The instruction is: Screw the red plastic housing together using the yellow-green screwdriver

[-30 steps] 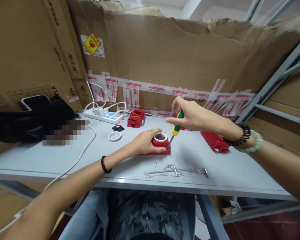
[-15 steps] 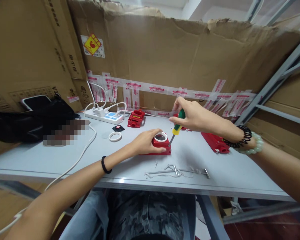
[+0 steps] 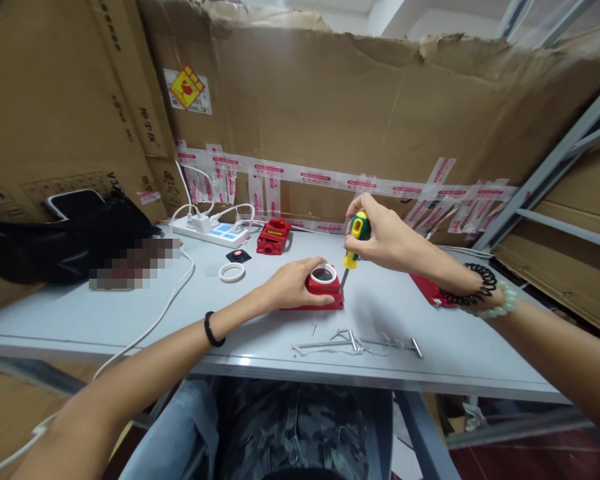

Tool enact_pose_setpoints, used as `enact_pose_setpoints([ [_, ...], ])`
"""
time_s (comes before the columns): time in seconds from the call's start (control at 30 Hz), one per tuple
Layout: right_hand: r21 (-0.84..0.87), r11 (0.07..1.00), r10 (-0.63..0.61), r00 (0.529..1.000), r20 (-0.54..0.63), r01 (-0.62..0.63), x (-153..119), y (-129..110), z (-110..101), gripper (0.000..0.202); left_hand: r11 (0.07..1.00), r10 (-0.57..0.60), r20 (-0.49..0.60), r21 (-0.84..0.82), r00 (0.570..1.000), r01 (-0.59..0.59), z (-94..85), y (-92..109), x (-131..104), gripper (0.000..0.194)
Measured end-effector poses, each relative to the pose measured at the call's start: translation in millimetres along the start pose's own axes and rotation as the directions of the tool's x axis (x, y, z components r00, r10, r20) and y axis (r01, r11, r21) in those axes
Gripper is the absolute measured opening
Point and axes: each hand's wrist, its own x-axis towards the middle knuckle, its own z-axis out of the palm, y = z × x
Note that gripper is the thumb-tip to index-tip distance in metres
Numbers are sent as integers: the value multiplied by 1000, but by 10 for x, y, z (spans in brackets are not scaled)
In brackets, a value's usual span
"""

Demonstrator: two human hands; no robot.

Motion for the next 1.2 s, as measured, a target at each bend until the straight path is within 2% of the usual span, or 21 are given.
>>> enact_pose_setpoints([
  [0.13, 169, 985, 35, 998, -44, -27, -9, 31, 58, 33, 1000, -7, -6, -5, 1000, 7, -2, 1, 1, 58],
  [0.3, 42, 998, 44, 991, -127, -39, -16, 54, 69, 25, 1000, -4, -4, -3, 1000, 4, 2, -8, 0, 59],
  [0.47, 73, 997, 24, 996, -86, -18, -42, 36, 21, 38, 1000, 0, 0, -5, 1000, 0, 6, -15, 1, 59],
  [0.67, 104, 993, 78, 983, -166, -61, -67, 42, 31, 36, 1000, 5, -6, -4, 1000, -5, 1, -1, 5, 60],
  [0.8, 168, 986, 28, 974, -223, 10, -66, 123, 81, 30, 1000, 2, -4, 21, 1000, -2, 0, 3, 2, 58],
  [0.9, 183, 982, -4, 975, -221, 46, -69, 157, 91, 29, 1000, 5, -3, 19, 1000, -5, -3, 2, -2, 58],
  [1.1, 222, 970, -31, 960, -280, 96, -85, 94, -3, 30, 1000, 3, 8, 3, 1000, -3, 8, -12, 3, 57],
  [1.2, 254, 959, -44, 953, -299, 124, -133, 49, -44, 28, 1000, 0, 13, 9, 1000, -1, -2, -15, -3, 63],
])
